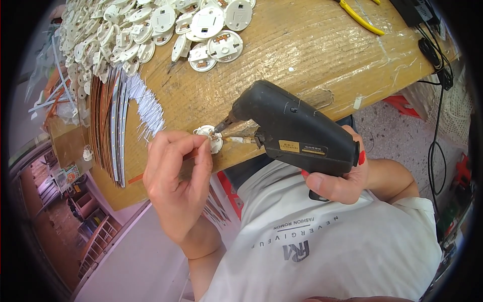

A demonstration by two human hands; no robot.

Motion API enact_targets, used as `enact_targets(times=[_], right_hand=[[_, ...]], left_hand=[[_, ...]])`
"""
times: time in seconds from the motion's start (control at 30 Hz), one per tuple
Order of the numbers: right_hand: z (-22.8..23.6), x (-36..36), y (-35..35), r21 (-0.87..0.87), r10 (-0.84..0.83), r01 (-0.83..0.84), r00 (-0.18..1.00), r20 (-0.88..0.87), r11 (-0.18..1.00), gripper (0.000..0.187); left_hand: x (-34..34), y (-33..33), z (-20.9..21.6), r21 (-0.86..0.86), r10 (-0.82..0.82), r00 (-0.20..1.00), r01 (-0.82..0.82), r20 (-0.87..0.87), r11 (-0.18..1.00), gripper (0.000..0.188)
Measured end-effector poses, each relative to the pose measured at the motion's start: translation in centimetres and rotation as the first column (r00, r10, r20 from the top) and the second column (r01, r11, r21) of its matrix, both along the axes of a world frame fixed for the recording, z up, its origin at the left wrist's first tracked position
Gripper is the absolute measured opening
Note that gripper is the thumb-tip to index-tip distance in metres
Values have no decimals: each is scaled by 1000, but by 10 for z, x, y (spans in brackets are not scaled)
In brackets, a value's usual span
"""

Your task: Using a hot glue gun to apply adhesive to small plastic components and attaching them to strips.

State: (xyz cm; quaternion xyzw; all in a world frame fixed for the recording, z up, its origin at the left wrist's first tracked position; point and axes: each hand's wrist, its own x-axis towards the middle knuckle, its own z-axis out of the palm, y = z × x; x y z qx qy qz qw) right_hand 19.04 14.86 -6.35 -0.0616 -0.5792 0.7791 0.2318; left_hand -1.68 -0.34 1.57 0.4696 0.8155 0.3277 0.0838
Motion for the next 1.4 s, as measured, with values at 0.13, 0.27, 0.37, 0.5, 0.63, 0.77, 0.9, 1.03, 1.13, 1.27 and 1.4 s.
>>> enact_targets(times=[0.13,0.27,0.37,0.5,0.63,0.77,0.9,1.03,1.13,1.27,1.4], right_hand=[[1,-3,-1,27,-32,33,999,-19,999,15],[-1,-2,-1,35,-51,53,998,-36,998,17],[-3,-2,1,66,3,0,999,-39,998,18],[-4,-2,0,61,-2,4,999,-43,998,17],[-3,-2,1,74,-11,14,999,-48,997,16],[-3,-2,-1,38,-8,9,999,-39,999,16],[-3,0,0,21,8,-8,1000,-26,1000,15],[4,1,2,-52,3,-3,1000,-2,999,13],[11,4,2,-221,31,-5,993,111,975,13],[8,5,5,-124,39,-28,996,83,992,13],[7,3,4,-108,46,-40,998,51,993,13]], left_hand=[[3,1,1,-2,30,999,-30,16,1000,15],[1,-1,2,-30,3,1000,-3,29,1000,6],[1,0,1,-10,17,1000,-17,9,1000,15],[0,-1,0,-1,1,1000,-1,-5,1000,15],[-1,-2,-1,-5,-31,1000,31,2,999,6],[-2,-2,-1,-11,-42,999,42,-8,999,6],[-2,-2,-1,-6,-35,999,35,-1,999,6],[-2,-3,0,-9,-35,999,35,-5,999,6],[-3,-4,-3,-2,-47,999,47,-2,999,7],[-5,-4,-1,-4,-70,997,70,-30,998,7],[-5,-4,-2,0,-69,997,69,-23,998,7]])
